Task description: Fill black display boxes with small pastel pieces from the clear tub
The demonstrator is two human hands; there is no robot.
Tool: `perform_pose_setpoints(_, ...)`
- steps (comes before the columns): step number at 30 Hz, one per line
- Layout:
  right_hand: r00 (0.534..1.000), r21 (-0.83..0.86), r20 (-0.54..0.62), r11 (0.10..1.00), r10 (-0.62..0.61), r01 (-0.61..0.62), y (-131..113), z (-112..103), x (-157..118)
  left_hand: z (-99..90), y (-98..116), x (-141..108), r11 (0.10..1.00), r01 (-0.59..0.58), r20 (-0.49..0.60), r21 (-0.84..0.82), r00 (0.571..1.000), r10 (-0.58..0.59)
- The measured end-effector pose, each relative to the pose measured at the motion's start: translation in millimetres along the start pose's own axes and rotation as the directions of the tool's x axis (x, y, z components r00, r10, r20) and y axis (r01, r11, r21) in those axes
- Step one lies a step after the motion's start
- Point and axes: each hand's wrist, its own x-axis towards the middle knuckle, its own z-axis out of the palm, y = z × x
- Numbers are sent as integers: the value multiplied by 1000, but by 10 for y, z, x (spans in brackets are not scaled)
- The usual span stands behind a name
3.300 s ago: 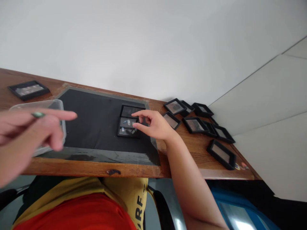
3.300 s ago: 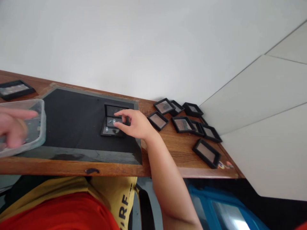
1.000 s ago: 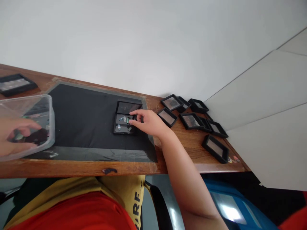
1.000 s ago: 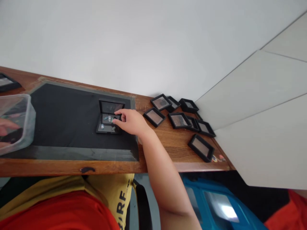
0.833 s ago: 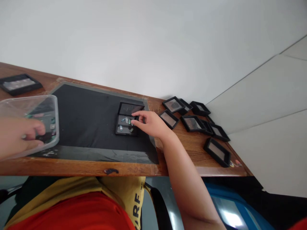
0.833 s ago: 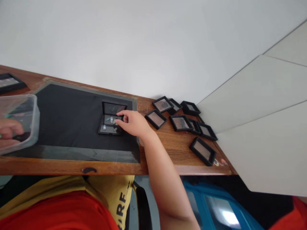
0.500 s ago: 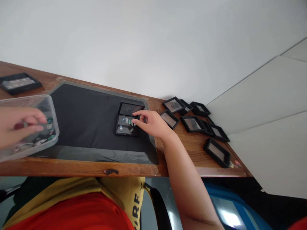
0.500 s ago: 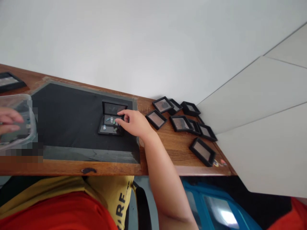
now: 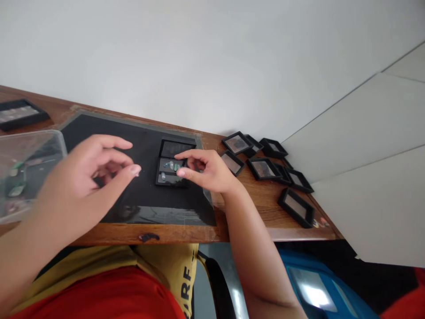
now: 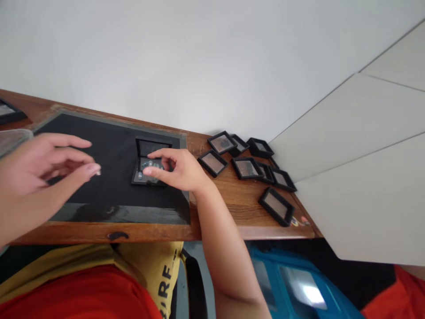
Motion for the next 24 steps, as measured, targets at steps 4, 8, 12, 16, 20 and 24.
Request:
perform_pose_setpoints(4, 994, 68, 6, 992, -105, 105, -40, 85, -19, 314, -88, 237, 987, -11, 128, -163, 991, 32)
perform_pose_setpoints(8, 983, 57, -7, 981, -183, 184, -46, 151, -14, 500, -139, 333, 960, 20, 237, -280, 970, 48)
perform_pose_setpoints(12, 978, -1, 58, 979, -202, 202, -59, 159, -13, 602, -135, 312, 941, 58, 302, -334, 952, 48)
perform_pose_setpoints(16, 985, -38, 117, 990, -128, 133, -88, 140, -26, 614, -158, 314, 922, 92, 339, -377, 940, 45)
perform_pose_setpoints(20, 989, -16, 126, 996, -81, 83, -118, 132, -39, 605, -188, 337, 900, 129, 356, -415, 934, 30)
perform_pose_setpoints(24, 992, -1, 112, 998, -56, 56, -122, 136, -38, 620, -191, 362, 884, 182, 389, -431, 921, -1)
